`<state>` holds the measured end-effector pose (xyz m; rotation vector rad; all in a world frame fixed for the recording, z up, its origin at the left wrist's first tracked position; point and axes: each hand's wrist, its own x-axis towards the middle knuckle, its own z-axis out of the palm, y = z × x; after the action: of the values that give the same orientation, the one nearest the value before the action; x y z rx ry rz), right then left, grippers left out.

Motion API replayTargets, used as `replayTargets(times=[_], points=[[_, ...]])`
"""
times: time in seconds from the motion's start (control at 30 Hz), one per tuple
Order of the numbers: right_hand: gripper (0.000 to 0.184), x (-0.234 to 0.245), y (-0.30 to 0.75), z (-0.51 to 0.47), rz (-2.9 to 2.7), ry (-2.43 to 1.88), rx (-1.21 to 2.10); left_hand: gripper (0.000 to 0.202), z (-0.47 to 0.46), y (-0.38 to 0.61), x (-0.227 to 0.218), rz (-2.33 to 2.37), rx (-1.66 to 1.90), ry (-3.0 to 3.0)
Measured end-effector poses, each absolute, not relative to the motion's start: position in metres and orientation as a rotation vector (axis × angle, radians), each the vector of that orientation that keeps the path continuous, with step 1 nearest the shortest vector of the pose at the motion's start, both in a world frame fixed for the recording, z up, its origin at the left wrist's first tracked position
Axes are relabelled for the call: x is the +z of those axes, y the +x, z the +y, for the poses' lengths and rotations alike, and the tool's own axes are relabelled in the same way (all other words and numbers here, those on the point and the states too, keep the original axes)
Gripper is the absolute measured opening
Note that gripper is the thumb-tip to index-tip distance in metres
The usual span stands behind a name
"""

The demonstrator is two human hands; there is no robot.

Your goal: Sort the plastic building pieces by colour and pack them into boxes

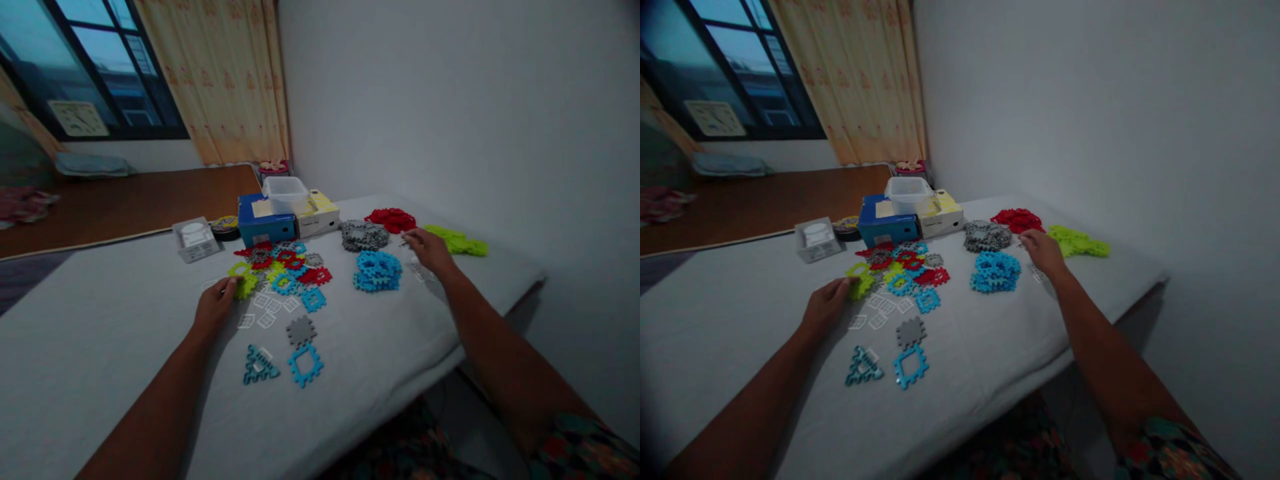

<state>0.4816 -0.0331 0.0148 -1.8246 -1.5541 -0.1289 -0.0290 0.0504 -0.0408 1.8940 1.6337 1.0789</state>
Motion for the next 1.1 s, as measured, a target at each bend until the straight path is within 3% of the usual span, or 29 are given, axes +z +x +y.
replayTargets(times=[0.13,0.23,0.3,0.43,0.7,0.9,1.03,1.1], points=[[0.026,-0.007,0.551,-0.052,-1.382,-2.109,-0.066,0.043,0.05,-0.028,-0.04,1.666,1.069,1.916],[0.023,-0.013,0.56,-0.058,-1.431,-2.123,0.05,0.043,0.051,-0.029,-0.041,1.677,1.064,1.937],[0.026,-0.008,0.55,-0.058,-1.404,-2.128,-0.04,0.045,0.05,-0.028,-0.042,1.675,1.057,1.926],[0.03,0.016,0.484,-0.048,-1.563,-1.913,-0.207,0.048,0.047,-0.025,-0.041,1.658,1.056,1.897],[0.025,0.006,0.27,-0.025,-2.634,-1.059,0.167,0.05,0.049,-0.025,-0.049,1.569,1.101,1.902],[0.026,-0.018,0.23,0.0,-2.814,-1.135,0.049,0.049,0.054,-0.028,-0.057,1.555,1.111,1.918],[0.012,-0.02,0.232,-0.001,-2.738,-1.157,0.178,0.048,0.056,-0.027,-0.058,1.527,1.136,1.925],[0.016,-0.022,0.231,-0.005,-2.688,-1.19,0.223,0.048,0.056,-0.026,-0.057,1.531,1.135,1.927]])
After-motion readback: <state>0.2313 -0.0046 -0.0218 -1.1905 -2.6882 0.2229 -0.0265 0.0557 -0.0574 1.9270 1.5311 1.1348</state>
